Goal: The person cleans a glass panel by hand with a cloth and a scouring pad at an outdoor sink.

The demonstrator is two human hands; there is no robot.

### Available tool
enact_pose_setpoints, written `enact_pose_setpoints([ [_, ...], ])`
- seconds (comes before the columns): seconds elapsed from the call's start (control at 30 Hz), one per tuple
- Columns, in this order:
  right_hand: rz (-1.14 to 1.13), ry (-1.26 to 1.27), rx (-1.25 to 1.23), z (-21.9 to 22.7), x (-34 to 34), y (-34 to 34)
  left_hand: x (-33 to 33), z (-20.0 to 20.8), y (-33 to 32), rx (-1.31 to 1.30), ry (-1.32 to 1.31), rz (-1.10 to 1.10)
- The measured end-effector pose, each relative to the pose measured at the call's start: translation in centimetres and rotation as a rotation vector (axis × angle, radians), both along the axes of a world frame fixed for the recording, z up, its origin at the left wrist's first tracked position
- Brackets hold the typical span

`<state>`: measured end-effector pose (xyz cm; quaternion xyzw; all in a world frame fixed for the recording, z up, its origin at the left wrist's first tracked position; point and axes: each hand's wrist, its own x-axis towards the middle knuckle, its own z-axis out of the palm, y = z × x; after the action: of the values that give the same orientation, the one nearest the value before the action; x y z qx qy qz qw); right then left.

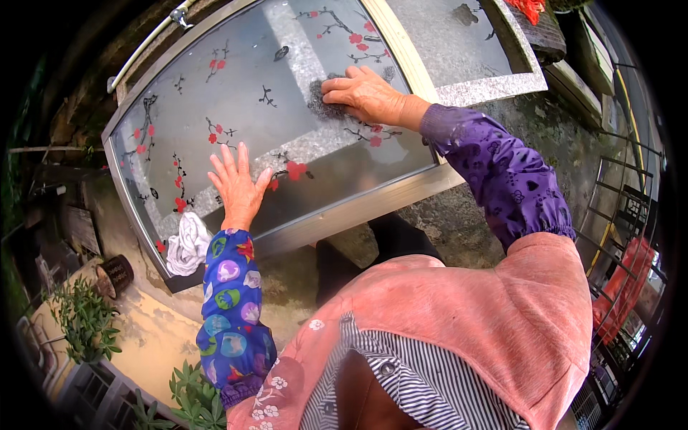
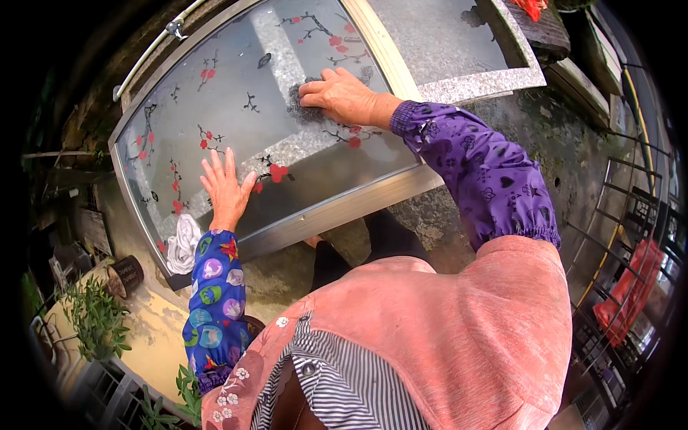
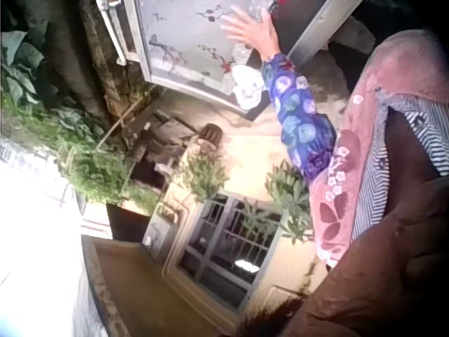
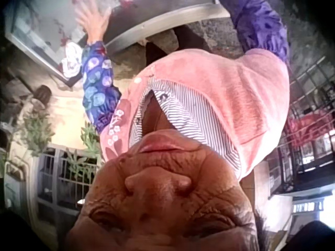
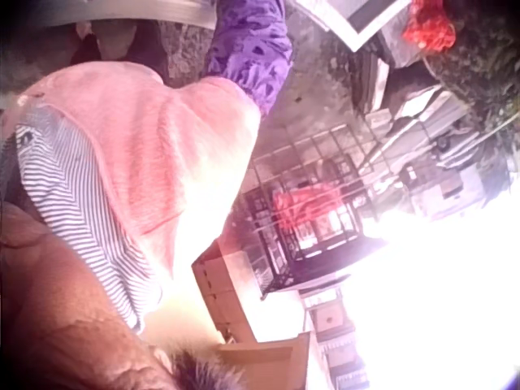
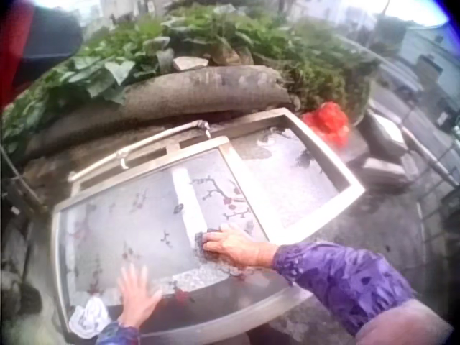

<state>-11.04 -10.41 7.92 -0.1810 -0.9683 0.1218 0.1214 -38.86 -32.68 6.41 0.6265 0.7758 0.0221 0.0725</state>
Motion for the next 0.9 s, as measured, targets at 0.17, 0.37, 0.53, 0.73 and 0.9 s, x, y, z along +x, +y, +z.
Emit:
enact_pose_setpoints([
  [0.17,-0.256,-0.032,0.176,-0.5,-5.3,9.3,0.0,0.2,0.3,-0.002,-0.031,0.005],
  [0.37,0.064,-0.11,0.033,0.4,-0.3,0.6,-0.1,0.1,-0.6,0.008,0.002,0.022],
  [0.53,-0.269,0.032,0.248,-1.2,-3.4,11.9,0.7,0.3,0.5,0.025,-0.02,0.004],
  [0.73,-0.259,0.096,0.087,-1.6,-6.2,5.1,0.6,0.0,-0.4,0.007,0.019,0.061],
  [0.9,0.107,0.048,0.047,0.0,-12.9,-1.2,0.6,-0.4,0.0,0.06,-0.031,0.034],
])
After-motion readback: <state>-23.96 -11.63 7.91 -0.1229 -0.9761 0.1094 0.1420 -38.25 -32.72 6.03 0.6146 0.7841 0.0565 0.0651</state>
